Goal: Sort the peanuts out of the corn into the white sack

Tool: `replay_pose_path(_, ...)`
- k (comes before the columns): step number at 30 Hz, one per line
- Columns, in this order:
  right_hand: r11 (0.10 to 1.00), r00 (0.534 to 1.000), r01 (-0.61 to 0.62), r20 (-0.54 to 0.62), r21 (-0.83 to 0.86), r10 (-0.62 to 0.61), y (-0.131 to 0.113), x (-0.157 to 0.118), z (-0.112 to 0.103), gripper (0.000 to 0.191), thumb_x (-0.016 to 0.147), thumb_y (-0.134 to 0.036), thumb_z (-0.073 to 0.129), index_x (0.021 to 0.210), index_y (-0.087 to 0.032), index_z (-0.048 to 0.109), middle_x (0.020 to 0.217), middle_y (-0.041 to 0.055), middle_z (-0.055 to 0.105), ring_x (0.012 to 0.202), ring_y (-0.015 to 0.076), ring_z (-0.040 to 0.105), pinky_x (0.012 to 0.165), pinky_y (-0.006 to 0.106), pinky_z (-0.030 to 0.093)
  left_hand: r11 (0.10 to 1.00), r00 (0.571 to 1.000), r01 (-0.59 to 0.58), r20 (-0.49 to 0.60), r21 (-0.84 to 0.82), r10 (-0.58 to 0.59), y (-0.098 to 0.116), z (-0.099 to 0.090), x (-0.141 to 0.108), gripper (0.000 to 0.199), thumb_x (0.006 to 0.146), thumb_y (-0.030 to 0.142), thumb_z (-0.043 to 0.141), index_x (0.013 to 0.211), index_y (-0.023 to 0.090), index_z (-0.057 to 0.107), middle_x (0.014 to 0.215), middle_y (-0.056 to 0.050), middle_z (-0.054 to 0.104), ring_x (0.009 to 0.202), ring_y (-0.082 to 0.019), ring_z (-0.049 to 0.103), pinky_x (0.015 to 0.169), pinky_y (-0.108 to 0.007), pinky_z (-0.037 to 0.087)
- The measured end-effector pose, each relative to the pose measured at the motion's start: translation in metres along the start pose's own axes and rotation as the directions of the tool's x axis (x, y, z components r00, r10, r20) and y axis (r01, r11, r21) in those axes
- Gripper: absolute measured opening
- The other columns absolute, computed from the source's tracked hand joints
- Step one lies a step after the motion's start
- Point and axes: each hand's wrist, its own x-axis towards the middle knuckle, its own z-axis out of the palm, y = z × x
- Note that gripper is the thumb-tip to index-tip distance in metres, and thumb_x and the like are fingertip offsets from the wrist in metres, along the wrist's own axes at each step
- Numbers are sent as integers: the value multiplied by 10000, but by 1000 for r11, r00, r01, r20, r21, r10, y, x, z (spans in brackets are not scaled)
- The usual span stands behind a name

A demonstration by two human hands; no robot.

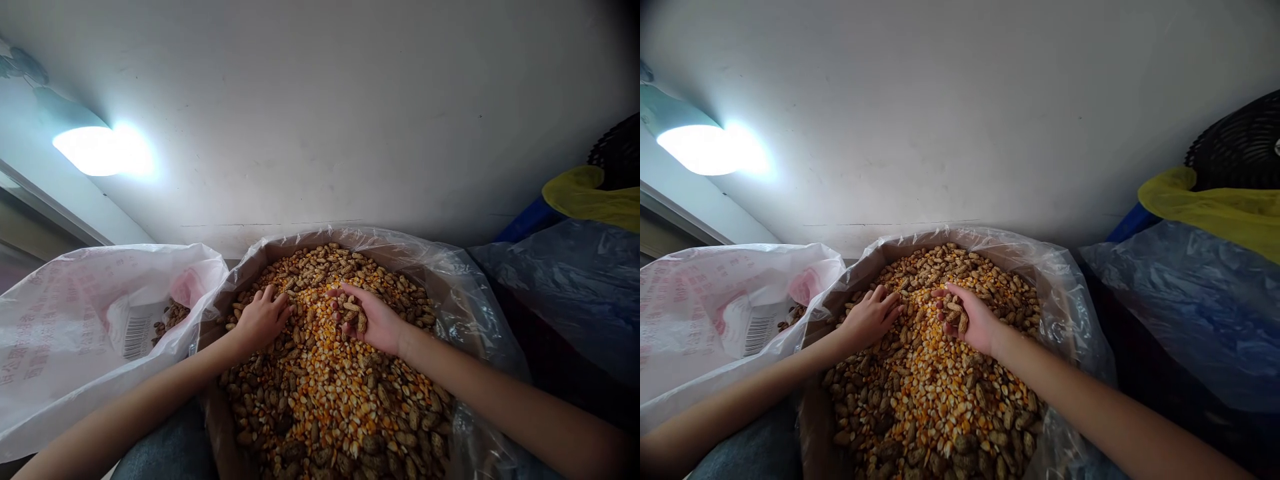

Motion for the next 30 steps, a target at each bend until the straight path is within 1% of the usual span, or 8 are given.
replay_pose_path(4, 1000, 1000, 3, -5, -8, -3, 0, 0, -1, 231, 703, -353, 515, 855, -191, 579, 597, -4, 515, 528, 96, 531, 385, 175, 404, 998, 1000, -9, -3, 67, 9, 4, 5, -2, 440, 830, 408, 121, 1094, 232, 426, 1040, -101, 408, 829, -196, 486, 595, -279, 419)
replay_pose_path(9, 999, 1000, 15, -2, -33, -15, 0, 0, -1, 226, 707, -353, 511, 856, -195, 574, 648, 4, 533, 540, 97, 536, 390, 182, 414, 992, 999, 4, 42, 126, -9, 4, 6, 0, 466, 830, 407, 89, 1078, 205, 429, 999, -120, 439, 726, -194, 533, 519, -276, 415)
replay_pose_path(13, 1000, 1000, 13, 0, -28, -13, -1, -1, 0, 231, 698, -356, 522, 850, -189, 574, 628, -1, 522, 535, 96, 533, 388, 179, 413, 993, 997, 2, 76, 117, -11, 3, 5, 5, 476, 825, 425, 104, 1028, 186, 462, 957, -121, 458, 696, -190, 550, 544, -292, 419)
replay_pose_path(19, 1000, 1000, 5, 0, -21, -5, -1, -1, -1, 219, 705, -341, 515, 847, -185, 575, 656, 4, 533, 531, 90, 529, 388, 179, 415, 994, 990, 60, 118, 95, -71, 1, 5, 8, 488, 803, 486, 122, 1041, 213, 450, 905, -86, 493, 678, -189, 566, 561, -297, 424)
replay_pose_path(22, 999, 1000, 7, 4, -36, -7, -1, 0, -2, 228, 705, -348, 514, 855, -187, 574, 669, 11, 538, 540, 95, 535, 391, 182, 419, 992, 989, 53, 133, 111, -68, 3, 5, 7, 493, 806, 478, 115, 1053, 201, 438, 884, -94, 505, 663, -197, 570, 537, -296, 419)
replay_pose_path(25, 999, 1000, 6, 6, -35, -6, -1, 1, -2, 229, 708, -350, 509, 859, -191, 572, 675, 12, 539, 543, 96, 535, 390, 182, 421, 993, 984, 60, 163, 97, -75, 2, 4, 8, 471, 813, 457, 126, 1035, 195, 448, 864, -90, 515, 676, -193, 570, 560, -295, 418)
replay_pose_path(27, 1000, 1000, 7, 13, -25, -6, -1, 0, -2, 224, 704, -347, 515, 852, -189, 575, 671, 11, 538, 541, 95, 532, 390, 180, 420, 995, 984, 62, 160, 81, -74, -2, 3, 11, 434, 820, 431, 144, 1023, 206, 455, 877, -80, 516, 690, -182, 568, 576, -284, 418)
replay_pose_path(30, 1000, 1000, 9, 25, -18, -8, -1, -2, 1, 213, 704, -341, 518, 840, -189, 579, 662, 8, 534, 532, 89, 525, 389, 176, 418, 998, 990, 25, 140, 53, -33, -8, 0, 13, 370, 825, 384, 193, 1036, 226, 452, 898, -66, 514, 703, -173, 564, 579, -269, 415)
